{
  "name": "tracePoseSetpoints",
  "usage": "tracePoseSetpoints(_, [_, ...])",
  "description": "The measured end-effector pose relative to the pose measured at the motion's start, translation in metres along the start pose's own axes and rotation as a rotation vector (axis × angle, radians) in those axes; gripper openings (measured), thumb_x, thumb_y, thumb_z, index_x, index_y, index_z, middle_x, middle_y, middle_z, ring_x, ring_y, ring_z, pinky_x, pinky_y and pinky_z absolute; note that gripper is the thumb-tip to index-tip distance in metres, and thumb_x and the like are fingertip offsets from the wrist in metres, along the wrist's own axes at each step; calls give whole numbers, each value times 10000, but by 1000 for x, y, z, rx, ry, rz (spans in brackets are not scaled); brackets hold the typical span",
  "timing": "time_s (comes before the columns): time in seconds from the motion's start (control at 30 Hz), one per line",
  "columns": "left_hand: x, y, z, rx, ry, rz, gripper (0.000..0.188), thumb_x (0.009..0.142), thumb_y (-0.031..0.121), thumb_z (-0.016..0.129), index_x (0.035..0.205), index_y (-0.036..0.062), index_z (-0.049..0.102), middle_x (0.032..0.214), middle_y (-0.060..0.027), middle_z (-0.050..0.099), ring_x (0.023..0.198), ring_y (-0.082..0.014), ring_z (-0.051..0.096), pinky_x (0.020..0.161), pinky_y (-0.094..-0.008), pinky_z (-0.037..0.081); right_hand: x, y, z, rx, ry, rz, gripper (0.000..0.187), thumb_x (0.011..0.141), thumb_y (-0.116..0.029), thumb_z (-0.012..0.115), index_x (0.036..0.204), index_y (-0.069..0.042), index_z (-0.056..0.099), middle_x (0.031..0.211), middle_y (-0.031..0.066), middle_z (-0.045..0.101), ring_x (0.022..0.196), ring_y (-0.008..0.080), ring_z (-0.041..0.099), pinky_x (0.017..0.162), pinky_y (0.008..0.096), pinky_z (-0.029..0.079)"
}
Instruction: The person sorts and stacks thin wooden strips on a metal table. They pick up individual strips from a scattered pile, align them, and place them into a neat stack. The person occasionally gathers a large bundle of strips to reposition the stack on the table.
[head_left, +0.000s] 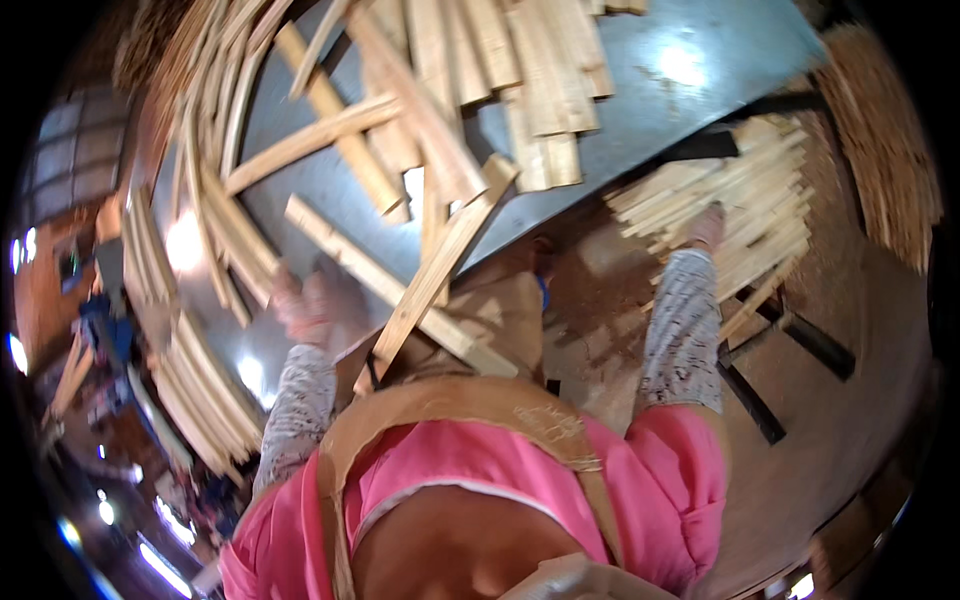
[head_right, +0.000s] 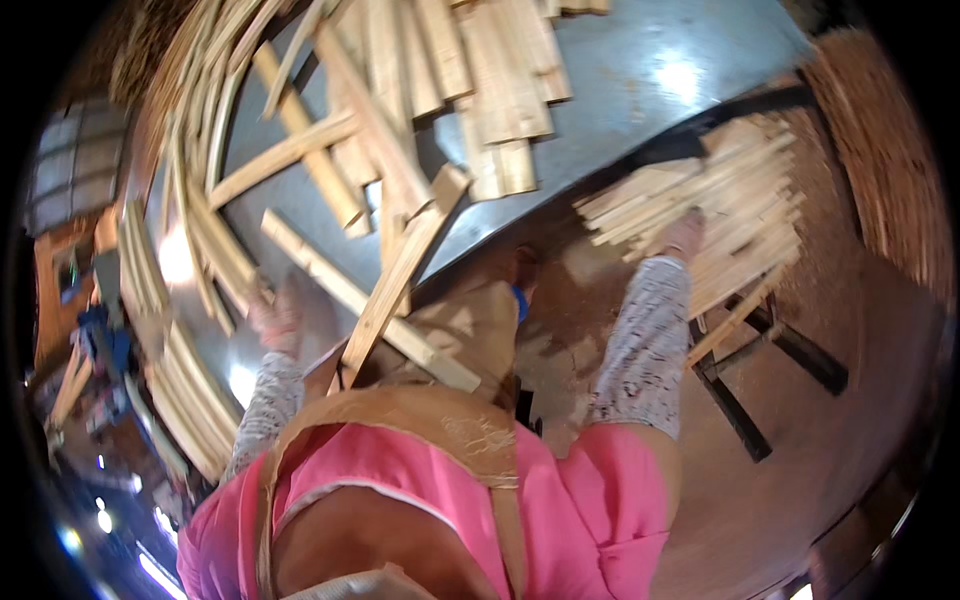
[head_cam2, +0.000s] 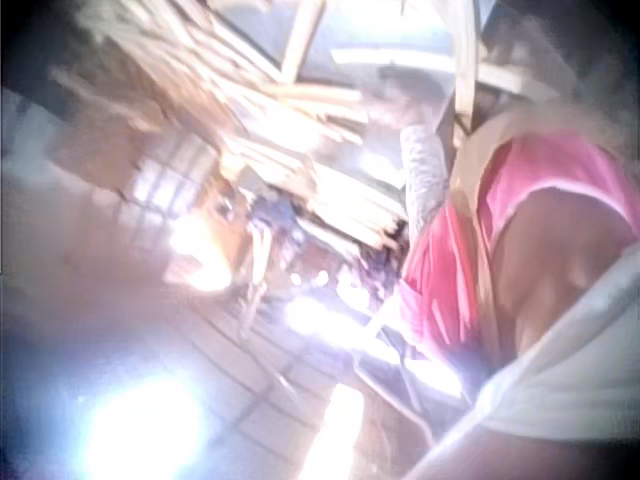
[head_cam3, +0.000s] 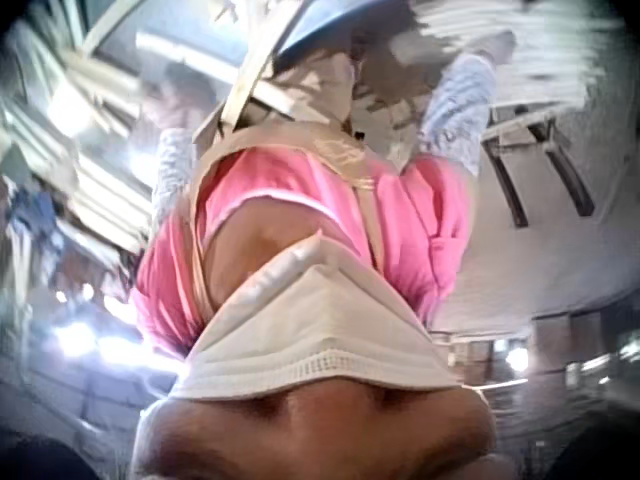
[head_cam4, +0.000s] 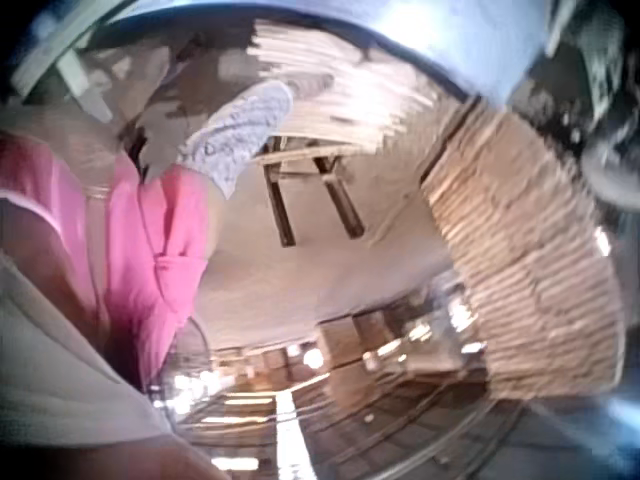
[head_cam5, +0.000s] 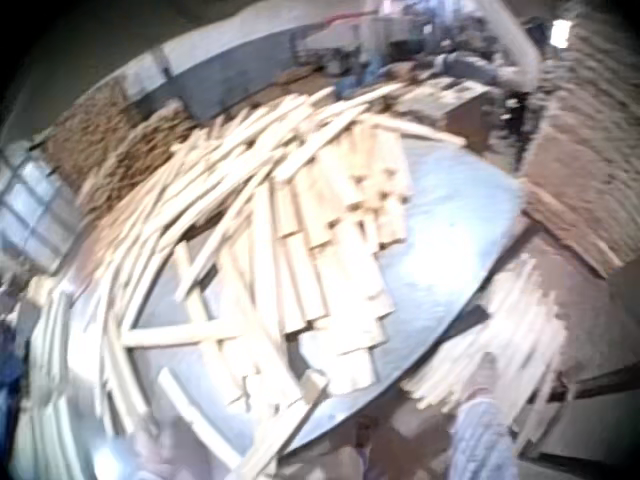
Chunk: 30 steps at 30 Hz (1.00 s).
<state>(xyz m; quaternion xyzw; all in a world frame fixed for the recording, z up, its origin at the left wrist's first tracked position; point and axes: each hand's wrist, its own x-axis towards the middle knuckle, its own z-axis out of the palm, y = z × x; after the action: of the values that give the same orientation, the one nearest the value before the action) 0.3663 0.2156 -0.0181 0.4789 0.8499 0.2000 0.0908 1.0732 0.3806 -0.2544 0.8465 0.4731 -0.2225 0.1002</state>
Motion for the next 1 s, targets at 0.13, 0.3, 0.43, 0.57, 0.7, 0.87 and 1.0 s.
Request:
tracePoseSetpoints(0.13, [-91, 24, 19, -142, -115, 414, 895, 810, 395, 878, 1525, 6, 507, 1365, -220, 620, 1257, -388, 617, 1090, -509, 494, -69, -9, -46, 600, 205, 190, 524, 1116, -348, 478, 1453, 39, 587, 1463, 241, 647, 1386, 433, 575, 1126, 481, 465])
tracePoseSetpoints(0.3, [-104, 71, -2, 225, -597, 258, 799, 760, 369, 861, 1451, 65, 600, 1354, -199, 673, 1284, -398, 630, 1101, -507, 509, -192, -44, 8, 719, -318, -787, 335, 1115, -263, 548, 1300, -16, 677, 1156, 160, 739, 1089, 295, 697, 917, 432, 563])
tracePoseSetpoints(0.43, [-65, 35, -51, 229, -730, 331, 679, 855, 318, 771, 1464, 76, 592, 1349, -206, 674, 1249, -391, 650, 1069, -530, 519, -393, -193, -67, 1058, -1495, -349, 417, 1025, -75, 666, 1442, -91, 672, 1275, 95, 710, 1159, 235, 670, 1030, 402, 534])
tracePoseSetpoints(0.57, [-31, -94, -131, 52, -325, 237, 607, 908, 289, 712, 1455, 59, 587, 1265, -225, 670, 1123, -425, 686, 998, -549, 552, -462, -229, -19, 766, -905, -649, 345, 1058, -208, 681, 1361, -46, 710, 1147, 98, 748, 1057, 190, 680, 942, 347, 547])
tracePoseSetpoints(0.7, [78, -208, -165, 68, 61, -38, 636, 935, 322, 709, 1496, 73, 539, 1235, -219, 661, 1132, -422, 685, 978, -518, 573, -513, -270, -26, 640, -635, -451, 352, 1060, -234, 673, 1356, -47, 709, 1140, 112, 757, 1105, 198, 692, 946, 357, 558])
tracePoseSetpoints(0.87, [203, -229, -191, 252, -250, -260, 647, 937, 358, 744, 1520, 166, 536, 1307, -168, 644, 1266, -364, 657, 1018, -475, 576, -557, -374, 2, 24, 325, -1314, 406, 946, -106, 732, 1344, -44, 677, 1378, 290, 627, 1096, 462, 706, 884, 475, 625])
tracePoseSetpoints(1.0, [219, -254, -188, -14, -309, -341, 663, 930, 336, 745, 1524, 128, 538, 1297, -185, 694, 1256, -321, 688, 1031, -455, 574, -586, -476, 27, 752, -177, -805, 338, 1037, -180, 672, 1346, -43, 658, 1456, 297, 607, 1174, 438, 689, 906, 462, 615])
